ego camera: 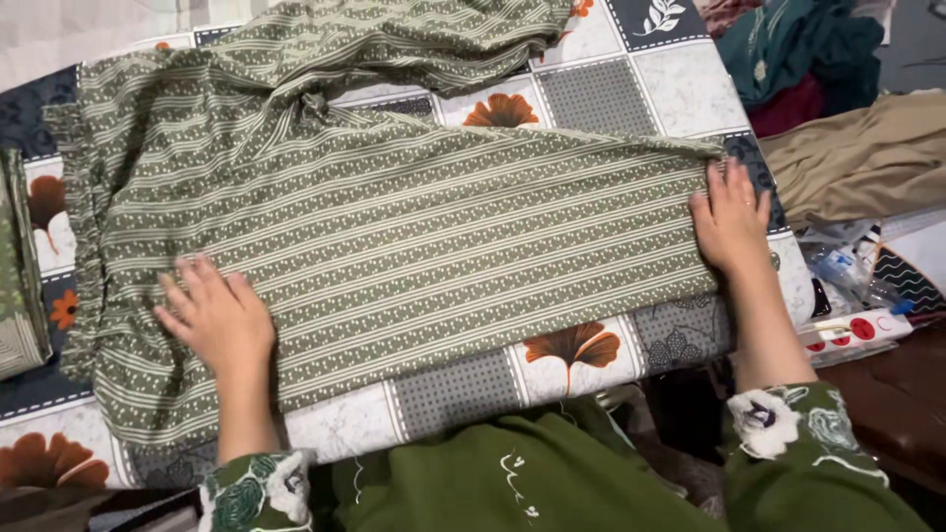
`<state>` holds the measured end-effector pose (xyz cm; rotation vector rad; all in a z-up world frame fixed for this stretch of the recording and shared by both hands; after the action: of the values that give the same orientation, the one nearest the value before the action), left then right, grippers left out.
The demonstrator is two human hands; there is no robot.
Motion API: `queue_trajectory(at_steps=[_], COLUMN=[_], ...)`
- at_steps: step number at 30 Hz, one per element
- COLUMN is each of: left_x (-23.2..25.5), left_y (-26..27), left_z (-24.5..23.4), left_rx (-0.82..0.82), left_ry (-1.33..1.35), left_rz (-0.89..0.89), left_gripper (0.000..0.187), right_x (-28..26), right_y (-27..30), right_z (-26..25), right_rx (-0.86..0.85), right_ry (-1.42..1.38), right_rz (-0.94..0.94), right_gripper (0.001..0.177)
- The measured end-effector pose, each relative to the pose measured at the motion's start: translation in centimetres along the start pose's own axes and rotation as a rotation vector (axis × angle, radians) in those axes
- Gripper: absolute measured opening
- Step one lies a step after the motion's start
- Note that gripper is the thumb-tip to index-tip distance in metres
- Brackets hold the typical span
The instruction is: The person folds a green patterned top and a pair of matching patterned trousers on an ironing board, smoothing each piece with their hands after every fold.
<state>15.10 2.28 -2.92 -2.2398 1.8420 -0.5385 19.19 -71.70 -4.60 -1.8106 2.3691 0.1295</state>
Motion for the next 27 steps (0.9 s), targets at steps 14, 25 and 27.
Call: queue_trajectory(at_steps=[14,25,27], left_x=[26.9,26.6,26.4], left_y=[2.2,2.2,2.2], left_z=[2.1,2.0,1.9], left_rx=[-0.290,-0.244,-0.257], left_ry=[0.325,0.350,0.418], left_rz=[0.547,0.538,0.544], left_gripper=[0.056,0.056,0.055], right_x=[-33.0,-7.1,-7.5], right_y=[9.9,-1.9,-1.7], right_z=[2.0,0.0,-0.6], right_rx=[-0.111,0.058,0.093], right_ry=[-0.128,-0.061,-0.030], right_rz=[-0.763,-0.051,-0.002], right_gripper=[0.059,0.058,0.056])
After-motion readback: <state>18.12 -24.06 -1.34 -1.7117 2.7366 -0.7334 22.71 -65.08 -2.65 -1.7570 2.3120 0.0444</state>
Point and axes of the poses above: each hand's wrist, its own y-axis away from the middle knuckle, its own z-axis out of the palm, x = y × z, the point moved 10 cm from there along -y, towards the middle knuckle, and after that the axes turned 4 degrees about z, right-handed, at the moved point
